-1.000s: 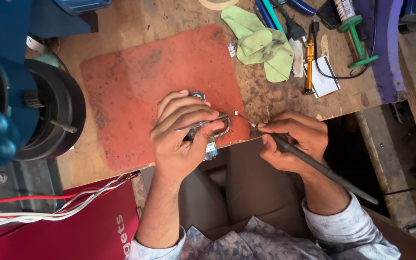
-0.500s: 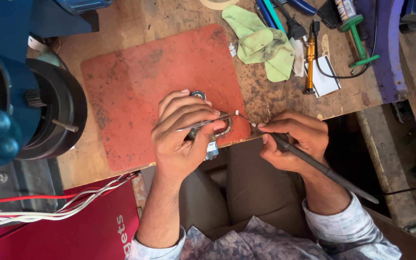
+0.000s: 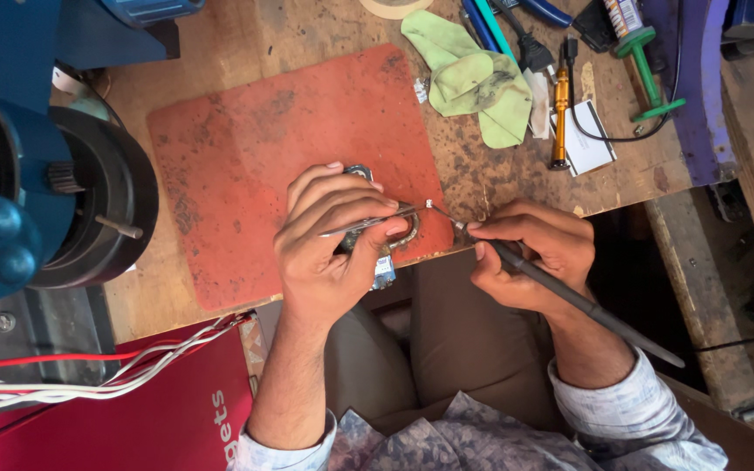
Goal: The person retrieves a small metal component from a drawer and places it on a workbench. They then use a soldering iron to apply solder to the component and a small electronic device, likely a lock mechanism, while holding it with tweezers.
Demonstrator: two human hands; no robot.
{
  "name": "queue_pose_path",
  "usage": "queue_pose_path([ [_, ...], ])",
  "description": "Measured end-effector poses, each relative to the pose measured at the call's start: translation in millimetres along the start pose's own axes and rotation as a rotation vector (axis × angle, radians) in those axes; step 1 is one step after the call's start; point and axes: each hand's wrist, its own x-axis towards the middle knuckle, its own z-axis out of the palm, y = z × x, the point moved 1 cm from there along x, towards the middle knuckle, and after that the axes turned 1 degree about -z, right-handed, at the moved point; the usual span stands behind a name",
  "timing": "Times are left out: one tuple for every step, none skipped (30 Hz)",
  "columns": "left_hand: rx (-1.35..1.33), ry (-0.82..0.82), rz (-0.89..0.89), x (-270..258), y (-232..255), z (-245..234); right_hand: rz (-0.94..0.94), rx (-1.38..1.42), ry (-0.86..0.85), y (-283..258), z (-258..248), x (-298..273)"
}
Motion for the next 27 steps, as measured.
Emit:
queue_pose_path([
  [-0.001,-0.001,0.000,0.0,0.0,-0.1,-0.003,0.002,0.001,0.2,0.3,-0.1],
  [-0.002,0.001,-0.001,0.1,0.0,0.0,-0.004,0.002,0.003,0.5,0.5,0.0],
  [-0.002,0.002,-0.001,0.2,0.0,0.2,-0.005,0.003,0.004,1.0,0.7,0.2],
  [-0.003,0.004,-0.002,0.2,0.0,0.4,-0.007,0.003,0.006,1.3,0.7,0.3],
  [0.000,0.005,-0.001,0.2,0.2,0.5,-0.009,0.003,0.005,1.4,0.7,0.2],
  [0.003,0.006,-0.001,0.2,0.3,0.5,-0.011,0.003,0.003,1.4,0.6,0.2],
  [0.005,0.007,-0.001,0.2,0.4,0.5,-0.013,0.003,0.002,1.4,0.6,0.1],
  [0.005,0.005,0.001,0.2,0.4,0.4,-0.013,0.002,0.001,1.4,0.6,0.0],
  [0.005,0.003,0.002,0.4,0.3,0.3,-0.014,0.001,0.001,1.2,0.6,-0.1],
  [0.004,0.002,0.004,0.6,0.2,0.2,-0.014,0.000,0.001,1.2,0.6,0.0],
  [0.003,0.003,0.005,0.6,0.3,0.2,-0.012,-0.002,0.001,1.1,0.6,0.0],
  [0.001,0.003,0.007,0.6,0.4,0.3,-0.009,-0.003,0.000,1.0,0.6,-0.2],
  [-0.001,0.004,0.008,0.5,0.4,0.3,-0.005,-0.005,0.000,1.0,0.7,-0.2],
  [-0.001,0.004,0.008,0.5,0.4,0.4,-0.008,-0.006,0.001,1.1,0.8,-0.2],
  [-0.001,0.005,0.009,0.5,0.3,0.4,-0.011,-0.007,0.002,1.2,1.0,-0.1],
  [-0.001,0.005,0.009,0.4,0.4,0.5,-0.014,-0.008,0.003,1.3,1.1,-0.1],
  [-0.002,0.005,0.008,0.3,0.5,0.5,-0.015,-0.005,0.002,1.2,1.0,-0.1],
  [-0.003,0.005,0.008,0.4,0.4,0.5,-0.017,-0.003,0.002,1.1,0.8,0.0],
  [-0.005,0.006,0.008,0.4,0.4,0.5,-0.019,-0.001,0.002,1.0,0.7,0.2],
  [-0.003,0.004,0.006,0.4,0.4,0.4,-0.020,-0.002,0.001,0.8,0.6,0.2],
  [-0.001,0.001,0.005,0.2,0.5,0.2,-0.021,-0.004,-0.001,0.5,0.5,0.1],
  [0.000,-0.001,0.003,0.1,0.5,0.1,-0.022,-0.006,-0.002,0.3,0.4,0.1],
  [-0.002,0.000,0.001,0.0,0.5,0.3,-0.018,-0.011,-0.002,0.3,0.5,0.3],
  [-0.003,0.000,-0.002,-0.2,0.6,0.6,-0.015,-0.016,-0.003,0.3,0.6,0.3],
  [-0.005,0.000,-0.005,-0.3,0.6,0.8,-0.011,-0.021,-0.004,0.4,0.6,0.3],
  [-0.005,-0.001,-0.004,-0.3,0.6,0.8,-0.014,-0.020,-0.002,0.4,0.6,0.3],
  [-0.004,-0.001,-0.003,-0.3,0.4,0.6,-0.017,-0.019,-0.001,0.4,0.5,0.4],
])
